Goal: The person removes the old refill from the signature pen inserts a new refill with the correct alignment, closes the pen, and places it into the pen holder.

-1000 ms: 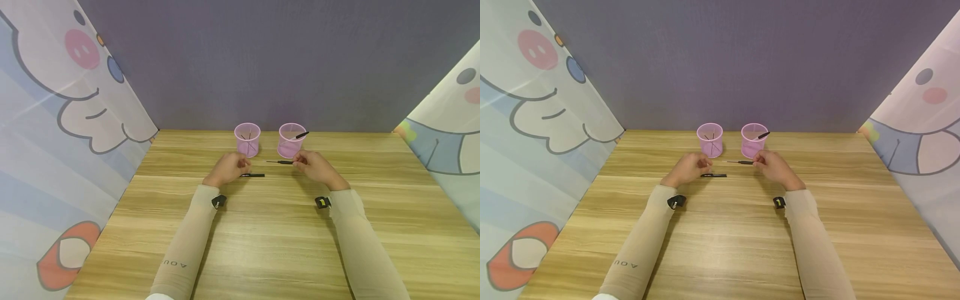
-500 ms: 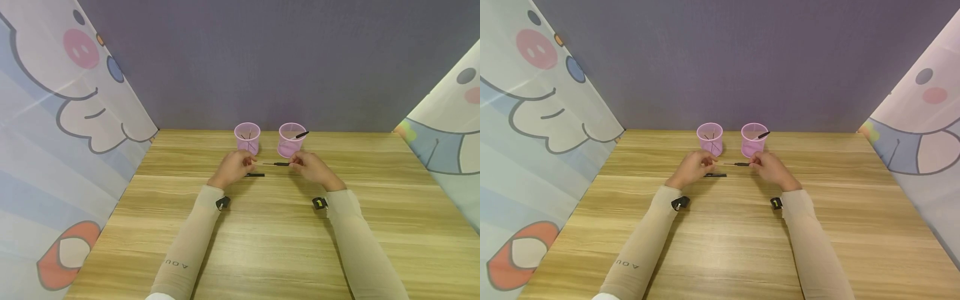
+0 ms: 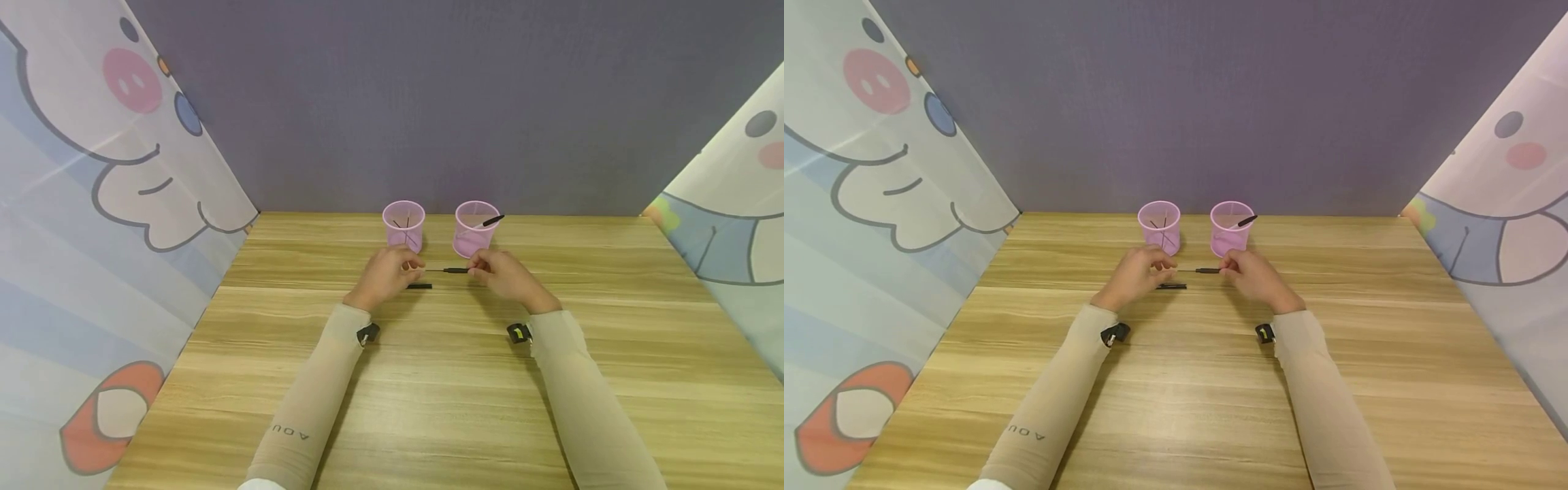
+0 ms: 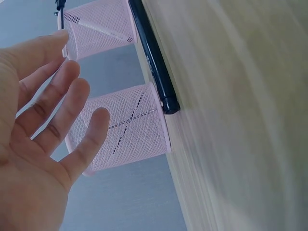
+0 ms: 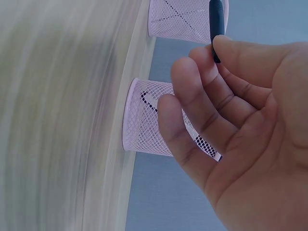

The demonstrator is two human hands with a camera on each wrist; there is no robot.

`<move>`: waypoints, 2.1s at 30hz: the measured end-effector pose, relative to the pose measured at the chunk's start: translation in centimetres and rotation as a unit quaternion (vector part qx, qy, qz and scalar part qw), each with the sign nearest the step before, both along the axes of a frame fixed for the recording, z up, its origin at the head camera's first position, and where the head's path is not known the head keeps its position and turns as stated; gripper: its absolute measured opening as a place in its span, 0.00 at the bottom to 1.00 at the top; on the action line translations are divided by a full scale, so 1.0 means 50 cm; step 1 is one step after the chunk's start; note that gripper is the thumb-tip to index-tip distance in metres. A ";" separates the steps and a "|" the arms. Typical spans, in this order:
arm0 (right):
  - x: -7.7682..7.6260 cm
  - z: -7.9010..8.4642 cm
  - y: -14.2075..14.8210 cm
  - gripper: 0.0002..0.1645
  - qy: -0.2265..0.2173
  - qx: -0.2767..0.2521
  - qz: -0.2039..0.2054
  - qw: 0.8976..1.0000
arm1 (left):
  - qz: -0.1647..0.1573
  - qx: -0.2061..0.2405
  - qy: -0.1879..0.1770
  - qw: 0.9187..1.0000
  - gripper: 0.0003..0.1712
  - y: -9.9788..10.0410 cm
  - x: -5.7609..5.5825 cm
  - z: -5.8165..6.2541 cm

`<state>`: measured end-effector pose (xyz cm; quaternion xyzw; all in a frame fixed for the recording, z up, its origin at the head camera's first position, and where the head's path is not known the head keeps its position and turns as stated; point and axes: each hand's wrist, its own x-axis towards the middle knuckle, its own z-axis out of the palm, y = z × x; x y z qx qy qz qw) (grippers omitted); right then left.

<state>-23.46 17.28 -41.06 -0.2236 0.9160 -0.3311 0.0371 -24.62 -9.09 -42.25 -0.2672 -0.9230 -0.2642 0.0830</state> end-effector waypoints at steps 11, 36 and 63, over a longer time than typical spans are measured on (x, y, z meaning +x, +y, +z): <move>0.001 0.001 -0.005 0.06 0.001 -0.003 0.005 1.000 | -0.013 -0.023 0.020 0.999 0.06 0.006 -0.002 0.000; 0.003 -0.006 -0.004 0.06 -0.003 -0.005 0.004 1.000 | -0.009 -0.015 0.026 1.000 0.05 0.001 0.008 0.000; 0.013 0.009 -0.002 0.05 -0.005 -0.002 -0.004 1.000 | -0.016 -0.004 0.029 0.999 0.05 -0.007 0.004 0.002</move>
